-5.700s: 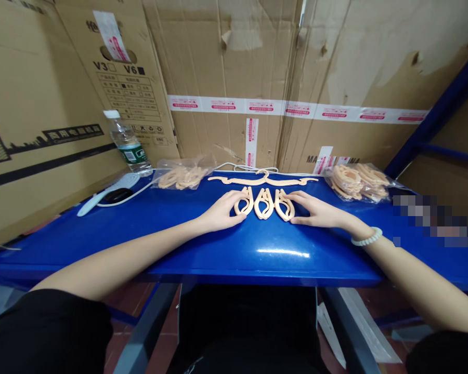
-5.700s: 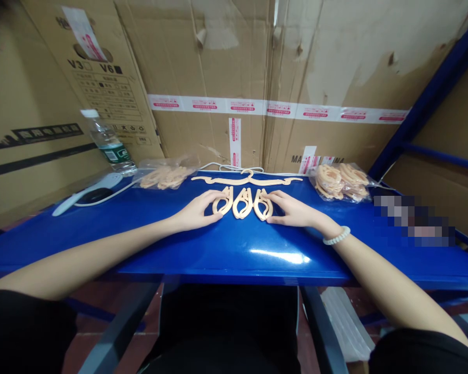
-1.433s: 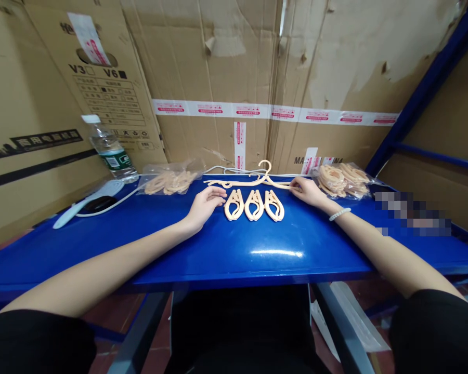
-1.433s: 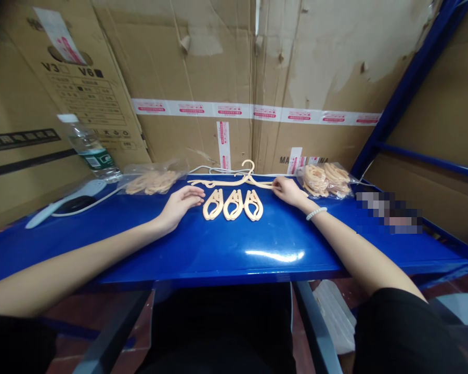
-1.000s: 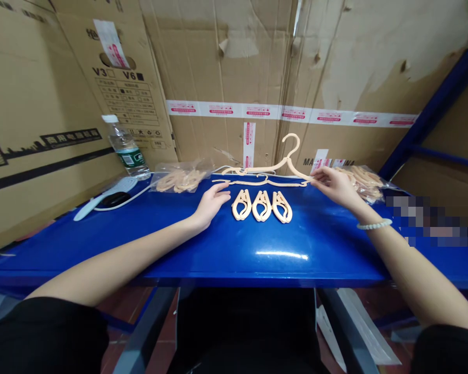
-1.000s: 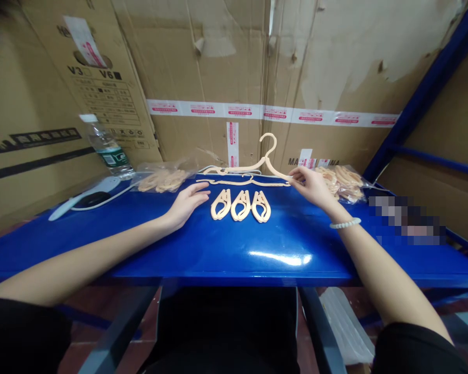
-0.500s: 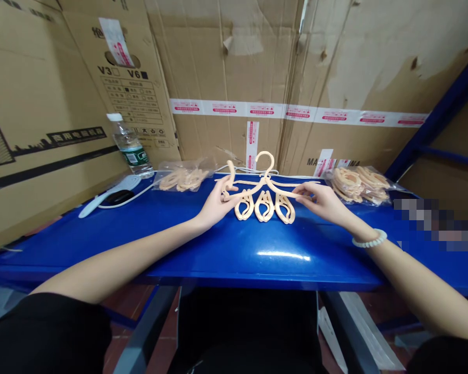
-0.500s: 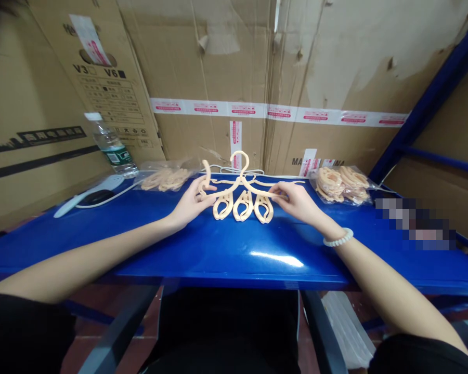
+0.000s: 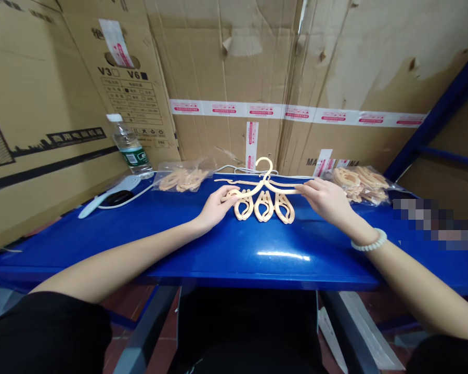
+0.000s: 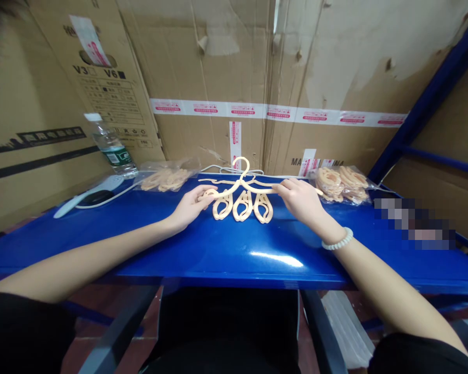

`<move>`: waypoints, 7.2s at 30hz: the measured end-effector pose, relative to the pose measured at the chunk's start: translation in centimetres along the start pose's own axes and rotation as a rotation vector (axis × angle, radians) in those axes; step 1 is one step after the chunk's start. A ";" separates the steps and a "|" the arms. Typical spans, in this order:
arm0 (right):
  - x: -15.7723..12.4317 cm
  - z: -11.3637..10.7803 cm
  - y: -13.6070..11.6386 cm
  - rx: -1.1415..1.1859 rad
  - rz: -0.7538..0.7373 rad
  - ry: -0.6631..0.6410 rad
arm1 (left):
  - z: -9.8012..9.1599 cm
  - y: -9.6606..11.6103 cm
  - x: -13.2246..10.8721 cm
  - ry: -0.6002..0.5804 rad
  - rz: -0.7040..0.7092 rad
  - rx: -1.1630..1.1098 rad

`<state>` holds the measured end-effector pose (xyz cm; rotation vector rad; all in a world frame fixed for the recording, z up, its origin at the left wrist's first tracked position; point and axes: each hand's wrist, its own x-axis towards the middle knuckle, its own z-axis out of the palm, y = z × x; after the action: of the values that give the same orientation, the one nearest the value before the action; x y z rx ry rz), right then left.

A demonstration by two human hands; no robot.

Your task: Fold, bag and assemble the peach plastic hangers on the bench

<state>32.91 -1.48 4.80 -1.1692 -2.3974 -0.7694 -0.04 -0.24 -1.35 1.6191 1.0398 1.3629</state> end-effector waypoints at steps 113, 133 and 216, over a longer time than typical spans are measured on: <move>0.0 -0.5 -5.1 1.411 0.124 -0.300 | 1.2 2.0 -3.3 -0.565 0.236 -0.125; 0.7 -1.8 -1.2 1.289 0.379 -0.153 | 0.7 1.9 -2.9 -0.423 0.284 0.043; -0.9 1.3 3.6 0.578 0.077 -0.655 | -1.0 -0.4 -0.2 -0.328 0.324 0.788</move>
<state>36.18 0.62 4.39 -1.3707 -2.7502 0.4003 -1.05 -0.24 -1.62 2.5790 1.2227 0.8475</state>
